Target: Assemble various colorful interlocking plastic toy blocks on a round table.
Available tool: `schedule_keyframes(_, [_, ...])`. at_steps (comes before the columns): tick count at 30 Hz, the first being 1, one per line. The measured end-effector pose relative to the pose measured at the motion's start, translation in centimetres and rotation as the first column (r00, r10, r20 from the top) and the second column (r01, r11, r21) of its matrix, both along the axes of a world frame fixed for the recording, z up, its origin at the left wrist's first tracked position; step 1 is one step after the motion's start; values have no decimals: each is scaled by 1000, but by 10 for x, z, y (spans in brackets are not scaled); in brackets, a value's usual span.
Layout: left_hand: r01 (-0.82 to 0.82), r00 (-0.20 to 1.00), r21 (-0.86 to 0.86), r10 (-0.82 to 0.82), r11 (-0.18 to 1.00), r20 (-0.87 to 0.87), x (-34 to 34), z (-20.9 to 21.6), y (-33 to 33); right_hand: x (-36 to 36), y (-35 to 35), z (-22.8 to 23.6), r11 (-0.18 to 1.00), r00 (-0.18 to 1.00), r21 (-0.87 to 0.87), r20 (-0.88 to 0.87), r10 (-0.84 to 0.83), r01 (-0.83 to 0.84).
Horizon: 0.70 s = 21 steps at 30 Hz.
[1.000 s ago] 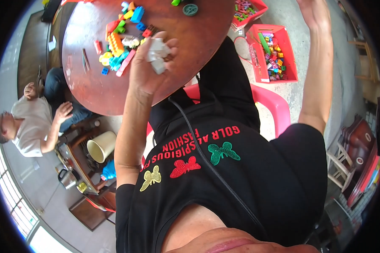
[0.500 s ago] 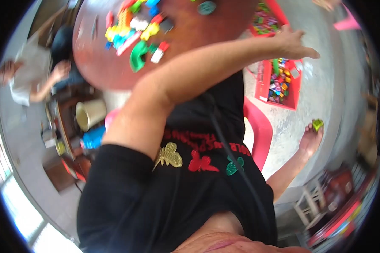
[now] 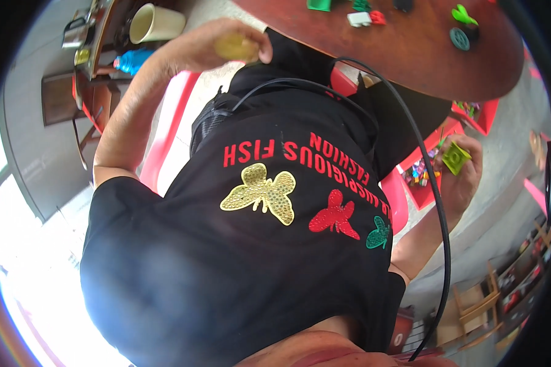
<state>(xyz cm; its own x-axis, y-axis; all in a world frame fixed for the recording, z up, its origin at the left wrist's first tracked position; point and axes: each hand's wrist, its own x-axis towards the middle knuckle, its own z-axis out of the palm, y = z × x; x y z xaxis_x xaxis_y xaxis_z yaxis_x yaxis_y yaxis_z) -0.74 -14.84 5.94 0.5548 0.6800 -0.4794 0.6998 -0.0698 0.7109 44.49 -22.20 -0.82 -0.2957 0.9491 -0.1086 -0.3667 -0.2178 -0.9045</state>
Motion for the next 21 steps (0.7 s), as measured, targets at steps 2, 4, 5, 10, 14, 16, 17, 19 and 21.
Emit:
schedule_keyframes(2, [3, 974, -43, -13, 999, -228, -14, 14, -25, -35, 16, 8, 998, 971, 12, 235, 54, -59])
schedule_keyframes(4, [-27, 949, -95, -4, 995, -316, -29, 33, -42, -48, 26, 10, 987, 904, 23, 405, 139, -162])
schedule_keyframes(5, [-61, 929, -121, 12, 991, -370, -36, 37, -54, -50, 32, 7, 972, 876, 25, 440, 200, -235])
schedule_keyframes(10, [-181, 906, -125, 116, 975, -408, -58, 40, -98, -60, 28, -6, 992, 906, 43, 414, 92, -120])
schedule_keyframes(14, [-166, 903, -47, 133, 985, -408, -62, 37, -105, -52, 29, -10, 999, 942, 45, 336, -29, 15])
schedule_keyframes(16, [-197, 861, 41, 193, 979, -470, -50, 36, -98, -45, 31, -14, 997, 945, 65, 321, -59, 40])
schedule_keyframes(17, [-204, 861, 40, 199, 978, -469, -45, 35, -95, -42, 32, -16, 993, 947, 84, 306, -101, 78])
schedule_keyframes(19, [-263, 860, -47, 212, 964, -463, -36, 32, -88, -41, 30, -18, 993, 949, 65, 296, -110, 95])
schedule_keyframes(21, [-279, 890, -87, 224, 956, -397, -29, 27, -85, -43, 29, -16, 992, 941, 59, 315, -121, 108])
